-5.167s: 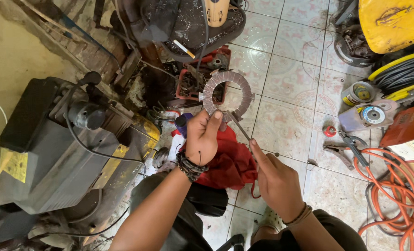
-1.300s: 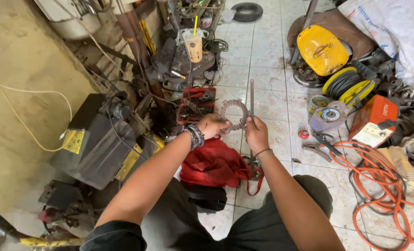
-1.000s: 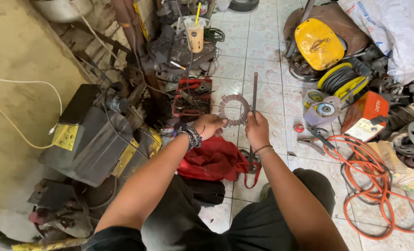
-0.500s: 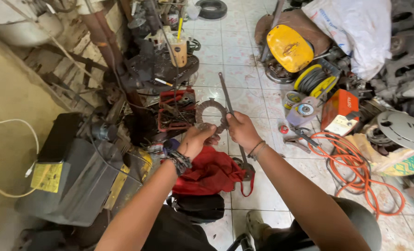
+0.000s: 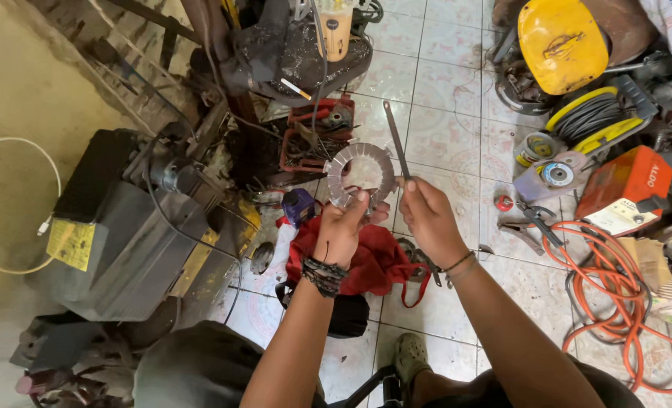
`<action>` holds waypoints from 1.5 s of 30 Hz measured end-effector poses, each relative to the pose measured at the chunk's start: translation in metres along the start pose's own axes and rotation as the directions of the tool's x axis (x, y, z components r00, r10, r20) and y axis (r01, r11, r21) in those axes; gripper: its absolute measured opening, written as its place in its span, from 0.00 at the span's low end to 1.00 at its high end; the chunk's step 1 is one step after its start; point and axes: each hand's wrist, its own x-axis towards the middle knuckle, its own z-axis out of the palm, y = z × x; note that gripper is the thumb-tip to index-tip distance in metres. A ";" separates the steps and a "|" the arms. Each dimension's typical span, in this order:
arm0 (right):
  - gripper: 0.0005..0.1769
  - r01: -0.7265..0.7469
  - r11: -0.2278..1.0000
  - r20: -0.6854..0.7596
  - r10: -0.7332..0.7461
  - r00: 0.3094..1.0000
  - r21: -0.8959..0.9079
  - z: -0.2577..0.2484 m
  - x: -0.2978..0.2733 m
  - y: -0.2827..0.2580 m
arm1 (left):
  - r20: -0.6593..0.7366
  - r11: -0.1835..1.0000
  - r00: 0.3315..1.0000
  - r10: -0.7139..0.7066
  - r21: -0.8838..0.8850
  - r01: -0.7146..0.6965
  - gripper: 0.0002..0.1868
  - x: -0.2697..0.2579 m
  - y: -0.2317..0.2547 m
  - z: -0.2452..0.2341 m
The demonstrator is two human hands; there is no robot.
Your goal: The person holds a circular metal component with a red cloth in their left hand and uses a metal file in their right hand to smooth the edges of the component. They rotate the object periodically to file different sections of the rim.
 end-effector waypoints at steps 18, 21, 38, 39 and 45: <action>0.34 0.300 0.802 0.010 -0.344 0.939 -0.517 0.021 -0.077 0.032 | -0.091 0.945 0.990 0.110 0.317 -0.076 0.14 -0.042 0.078 0.046; 0.36 0.326 0.792 0.015 -0.372 0.928 -0.516 0.017 -0.072 0.039 | -0.047 0.931 0.988 0.150 0.344 -0.126 0.14 -0.036 0.079 0.050; 0.38 0.306 0.771 0.023 -0.354 0.935 -0.558 0.019 -0.073 0.035 | -0.091 0.919 0.987 0.134 0.384 -0.090 0.16 -0.034 0.075 0.052; 0.38 0.306 0.751 0.028 -0.358 0.933 -0.585 0.019 -0.074 0.034 | -0.125 0.918 0.986 0.113 0.392 -0.056 0.19 -0.035 0.075 0.051; 0.38 0.285 0.679 0.026 -0.365 0.931 -0.677 0.024 -0.076 0.040 | -0.003 0.893 0.965 0.264 0.380 -0.243 0.08 -0.037 0.071 0.059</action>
